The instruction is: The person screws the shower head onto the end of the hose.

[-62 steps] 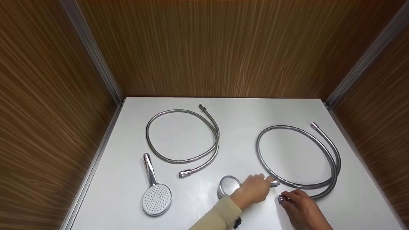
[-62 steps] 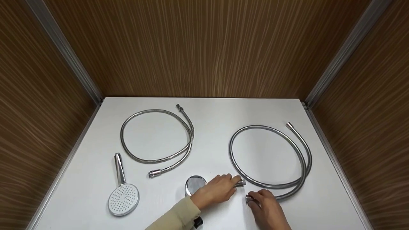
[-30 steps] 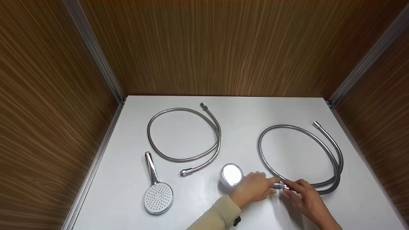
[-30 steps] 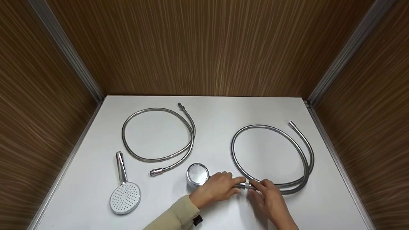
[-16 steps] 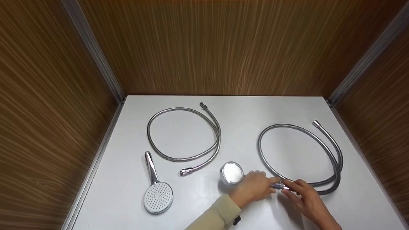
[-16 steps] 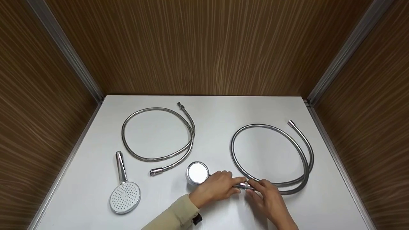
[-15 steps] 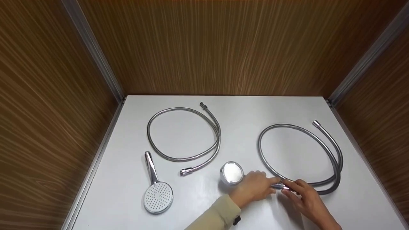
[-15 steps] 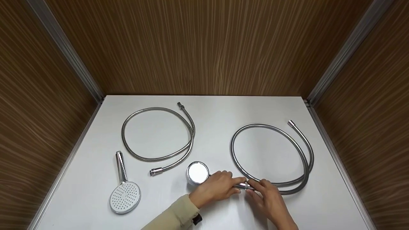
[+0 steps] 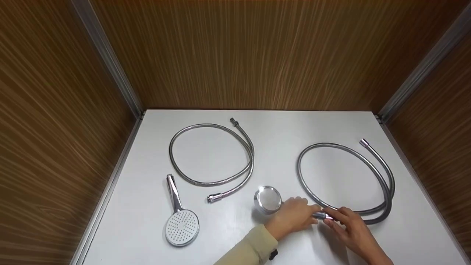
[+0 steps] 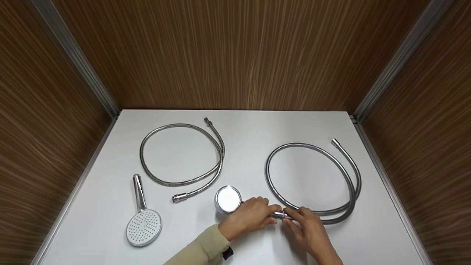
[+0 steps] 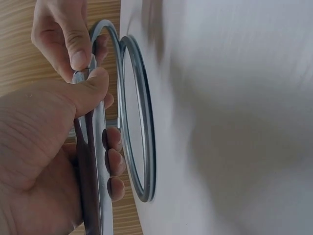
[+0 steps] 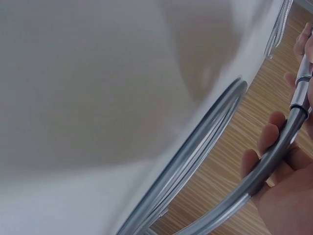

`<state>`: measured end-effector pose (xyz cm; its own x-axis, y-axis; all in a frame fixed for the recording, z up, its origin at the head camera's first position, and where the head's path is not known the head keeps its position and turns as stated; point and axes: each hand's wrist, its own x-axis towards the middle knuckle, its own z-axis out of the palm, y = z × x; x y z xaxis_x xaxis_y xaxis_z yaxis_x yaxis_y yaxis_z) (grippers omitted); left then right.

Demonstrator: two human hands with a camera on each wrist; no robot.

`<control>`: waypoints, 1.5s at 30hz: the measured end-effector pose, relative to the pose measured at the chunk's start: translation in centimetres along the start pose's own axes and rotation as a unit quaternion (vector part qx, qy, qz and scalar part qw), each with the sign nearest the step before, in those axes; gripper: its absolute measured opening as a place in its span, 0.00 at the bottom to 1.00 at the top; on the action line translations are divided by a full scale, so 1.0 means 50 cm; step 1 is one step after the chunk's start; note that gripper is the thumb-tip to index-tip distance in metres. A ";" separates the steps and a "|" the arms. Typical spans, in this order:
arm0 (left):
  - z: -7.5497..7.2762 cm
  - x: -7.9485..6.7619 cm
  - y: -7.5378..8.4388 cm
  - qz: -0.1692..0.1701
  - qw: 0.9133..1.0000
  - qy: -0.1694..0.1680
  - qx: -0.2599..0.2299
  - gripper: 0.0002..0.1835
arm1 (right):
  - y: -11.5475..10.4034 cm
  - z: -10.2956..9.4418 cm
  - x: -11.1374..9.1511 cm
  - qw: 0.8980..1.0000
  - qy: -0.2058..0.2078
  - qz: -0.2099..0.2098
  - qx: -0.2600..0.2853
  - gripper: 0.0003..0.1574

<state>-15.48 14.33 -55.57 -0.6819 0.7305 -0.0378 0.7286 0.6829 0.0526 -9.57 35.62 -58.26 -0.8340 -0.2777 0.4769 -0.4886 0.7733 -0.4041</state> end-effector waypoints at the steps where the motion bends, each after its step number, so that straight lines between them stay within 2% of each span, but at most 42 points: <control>1: 0.001 0.000 0.000 0.001 1.000 0.003 0.002 0.18 | -0.001 0.000 0.001 1.000 0.001 -0.002 -0.002 0.31; 9: 0.008 0.000 0.000 0.001 1.000 0.012 0.007 0.19 | -0.003 0.004 0.001 1.000 -0.004 0.016 0.000 0.36; 16: 0.009 -0.002 -0.002 0.006 0.999 0.028 0.015 0.17 | -0.004 0.005 0.005 1.000 -0.003 0.005 0.013 0.31; 23: 0.011 -0.001 -0.002 0.004 1.000 0.011 0.011 0.19 | -0.004 0.003 0.005 1.000 -0.010 0.003 0.018 0.28; 26: 0.013 -0.001 -0.001 0.003 1.000 0.014 0.012 0.19 | -0.004 0.003 0.003 1.000 -0.007 0.001 0.017 0.27; 32: 0.018 -0.003 -0.001 0.003 0.999 0.041 0.027 0.17 | -0.003 0.003 0.000 1.000 -0.003 0.000 0.005 0.25; 39: 0.018 -0.003 -0.001 0.000 0.999 0.038 0.037 0.17 | -0.007 0.004 -0.003 0.999 -0.003 0.018 -0.031 0.21; 45: 0.018 -0.003 0.000 -0.003 0.999 0.033 0.035 0.18 | -0.008 0.005 -0.003 0.999 -0.003 0.020 -0.039 0.19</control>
<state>-15.32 14.25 -56.48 -0.6871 0.7260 0.0287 0.7258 0.6877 -0.0178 -9.30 35.22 -58.37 -0.8541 -0.2489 0.4566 -0.4332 0.8263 -0.3599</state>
